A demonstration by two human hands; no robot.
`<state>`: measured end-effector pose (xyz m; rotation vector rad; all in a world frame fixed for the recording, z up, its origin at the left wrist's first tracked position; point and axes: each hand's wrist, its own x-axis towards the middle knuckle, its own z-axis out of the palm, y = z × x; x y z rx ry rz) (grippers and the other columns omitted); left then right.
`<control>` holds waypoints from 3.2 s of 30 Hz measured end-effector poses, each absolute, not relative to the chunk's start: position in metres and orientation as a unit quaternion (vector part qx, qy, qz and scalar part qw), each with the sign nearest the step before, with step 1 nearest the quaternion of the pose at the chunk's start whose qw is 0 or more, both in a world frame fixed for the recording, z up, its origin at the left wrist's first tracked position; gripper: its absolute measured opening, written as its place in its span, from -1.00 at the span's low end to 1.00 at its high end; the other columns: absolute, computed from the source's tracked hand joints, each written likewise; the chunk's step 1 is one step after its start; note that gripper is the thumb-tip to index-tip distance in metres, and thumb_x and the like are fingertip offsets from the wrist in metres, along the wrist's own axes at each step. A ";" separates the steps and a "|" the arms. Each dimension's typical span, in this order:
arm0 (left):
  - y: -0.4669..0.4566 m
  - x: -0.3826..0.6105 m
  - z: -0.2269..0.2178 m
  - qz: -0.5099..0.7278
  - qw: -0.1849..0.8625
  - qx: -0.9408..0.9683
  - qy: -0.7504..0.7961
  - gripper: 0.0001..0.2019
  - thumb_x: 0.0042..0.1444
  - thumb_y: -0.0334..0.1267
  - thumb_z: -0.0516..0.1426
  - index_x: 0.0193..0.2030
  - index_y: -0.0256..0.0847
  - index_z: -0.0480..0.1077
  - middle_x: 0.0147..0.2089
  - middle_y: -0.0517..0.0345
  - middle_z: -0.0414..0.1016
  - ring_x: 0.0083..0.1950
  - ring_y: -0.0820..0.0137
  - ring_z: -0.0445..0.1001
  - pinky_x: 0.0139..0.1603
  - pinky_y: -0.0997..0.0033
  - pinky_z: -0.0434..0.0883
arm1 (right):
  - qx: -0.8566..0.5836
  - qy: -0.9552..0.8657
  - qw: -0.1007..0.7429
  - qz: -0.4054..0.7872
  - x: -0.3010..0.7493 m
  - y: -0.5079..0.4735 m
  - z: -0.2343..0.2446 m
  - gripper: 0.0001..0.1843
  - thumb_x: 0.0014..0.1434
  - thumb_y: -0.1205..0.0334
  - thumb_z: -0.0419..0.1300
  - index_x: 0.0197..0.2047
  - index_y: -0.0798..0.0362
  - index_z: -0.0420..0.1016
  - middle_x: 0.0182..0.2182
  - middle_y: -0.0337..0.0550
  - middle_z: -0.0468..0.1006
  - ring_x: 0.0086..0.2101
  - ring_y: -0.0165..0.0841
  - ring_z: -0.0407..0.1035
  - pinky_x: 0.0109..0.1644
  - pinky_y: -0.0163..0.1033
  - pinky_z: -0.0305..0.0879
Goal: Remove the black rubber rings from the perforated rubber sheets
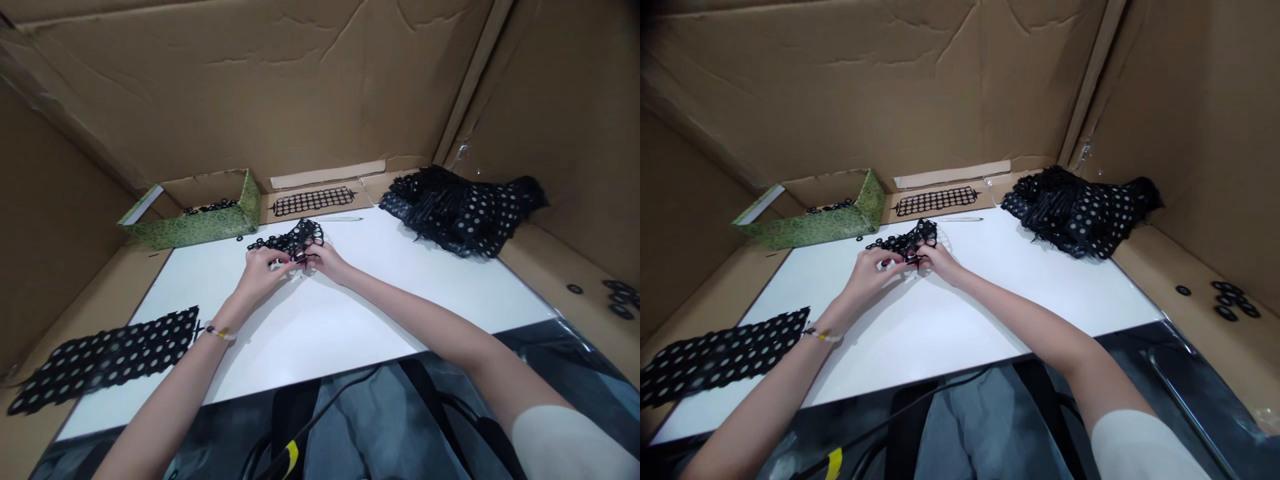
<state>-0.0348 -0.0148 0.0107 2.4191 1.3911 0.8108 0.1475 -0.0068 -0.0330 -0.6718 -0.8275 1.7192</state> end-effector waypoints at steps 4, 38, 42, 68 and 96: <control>-0.019 -0.034 0.011 0.244 0.052 0.855 0.456 -0.78 0.15 -0.11 0.12 -0.36 -0.16 0.51 -0.31 0.09 0.62 -0.20 0.21 0.49 0.04 0.11 0.19 | -0.294 -0.371 0.522 0.709 0.145 -0.007 -0.033 -0.64 -0.23 0.18 0.45 -0.36 0.07 0.45 -0.40 -0.22 0.59 -0.35 -0.37 0.48 -0.22 -0.26 0.47; 0.017 -0.054 -0.006 0.442 0.230 0.643 0.581 -0.68 0.11 -0.08 0.05 -0.58 -0.14 0.38 -0.50 0.10 0.51 -0.36 0.25 0.44 -0.29 0.27 0.38 | -0.376 -0.441 0.504 0.641 0.129 -0.003 -0.044 -0.72 -0.07 0.14 0.42 -0.52 0.11 0.44 -0.60 -0.21 0.51 -0.56 -0.48 0.35 -0.49 -0.38 0.21; 0.034 -0.086 -0.002 0.539 0.119 0.533 0.642 -0.68 0.17 -0.10 0.00 -0.48 -0.19 0.43 -0.39 0.06 0.55 -0.29 0.28 0.47 -0.25 0.32 0.38 | -0.347 -0.420 0.493 0.679 0.138 -0.004 -0.041 -0.73 -0.14 0.18 0.42 -0.55 0.11 0.41 -0.62 -0.22 0.48 -0.57 -0.47 0.34 -0.48 -0.37 0.23; 0.005 -0.036 -0.010 0.434 0.341 0.629 0.548 -0.69 -0.13 -0.03 0.29 -0.34 -0.22 0.55 -0.25 -0.01 0.64 -0.21 0.20 0.55 -0.19 0.26 0.46 | -0.289 -0.283 0.536 0.741 0.136 -0.002 -0.028 -0.79 -0.32 0.42 0.05 -0.52 0.02 0.16 -0.61 -0.37 0.34 -0.57 -0.51 0.20 -0.52 -0.40 0.11; -0.013 -0.032 -0.002 0.270 0.122 0.827 0.477 -0.77 0.13 -0.07 0.17 -0.24 -0.12 0.58 -0.17 0.05 0.64 -0.04 0.15 0.41 0.06 0.07 0.24 | -0.249 -0.303 0.524 0.756 0.149 -0.010 -0.030 -0.79 -0.31 0.47 0.16 -0.55 0.04 0.24 -0.54 -0.36 0.39 -0.47 -0.49 0.31 -0.34 -0.36 0.28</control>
